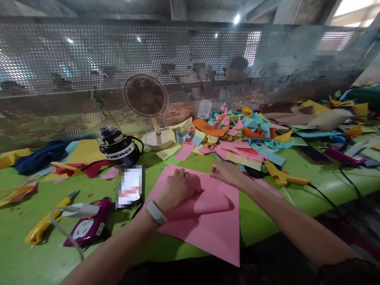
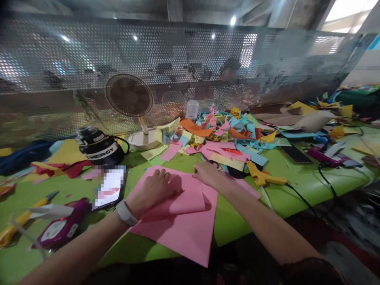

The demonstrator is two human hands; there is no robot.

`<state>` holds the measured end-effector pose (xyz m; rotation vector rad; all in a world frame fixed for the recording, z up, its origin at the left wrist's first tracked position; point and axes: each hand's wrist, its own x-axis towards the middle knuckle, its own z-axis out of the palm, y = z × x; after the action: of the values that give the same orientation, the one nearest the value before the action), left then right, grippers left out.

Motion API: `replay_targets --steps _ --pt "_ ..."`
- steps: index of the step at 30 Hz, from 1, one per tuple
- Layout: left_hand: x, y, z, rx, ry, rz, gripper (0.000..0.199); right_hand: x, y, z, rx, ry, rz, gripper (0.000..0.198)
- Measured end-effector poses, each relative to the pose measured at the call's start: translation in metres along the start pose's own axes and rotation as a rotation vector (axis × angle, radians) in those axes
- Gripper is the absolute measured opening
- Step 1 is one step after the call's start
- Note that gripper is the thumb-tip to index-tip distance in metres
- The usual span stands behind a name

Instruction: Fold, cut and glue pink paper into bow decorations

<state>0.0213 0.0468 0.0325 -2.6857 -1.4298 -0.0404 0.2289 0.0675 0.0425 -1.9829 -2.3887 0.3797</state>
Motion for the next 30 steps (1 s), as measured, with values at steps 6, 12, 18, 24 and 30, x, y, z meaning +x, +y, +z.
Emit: replay_targets --steps 6,12,18,24,30 --pt "-0.031 0.005 0.019 -0.02 0.056 -0.064 0.08 0.0 0.003 0.004 0.015 0.012 0.018 0.018" --pt "-0.043 0.002 0.053 -0.03 0.149 -0.059 0.098 -0.005 0.002 0.005 0.011 0.025 0.03 0.018" --pt "-0.044 0.001 0.051 -0.096 0.055 -0.075 0.105 -0.015 -0.022 0.003 -0.057 0.087 0.054 0.023" --pt "-0.045 0.002 0.043 -0.104 -0.028 -0.049 0.109 -0.031 -0.078 0.024 0.099 0.212 -0.177 0.053" --pt "-0.047 -0.002 0.045 -0.038 -0.051 -0.008 0.088 -0.037 -0.093 0.06 0.21 0.029 -0.21 0.084"
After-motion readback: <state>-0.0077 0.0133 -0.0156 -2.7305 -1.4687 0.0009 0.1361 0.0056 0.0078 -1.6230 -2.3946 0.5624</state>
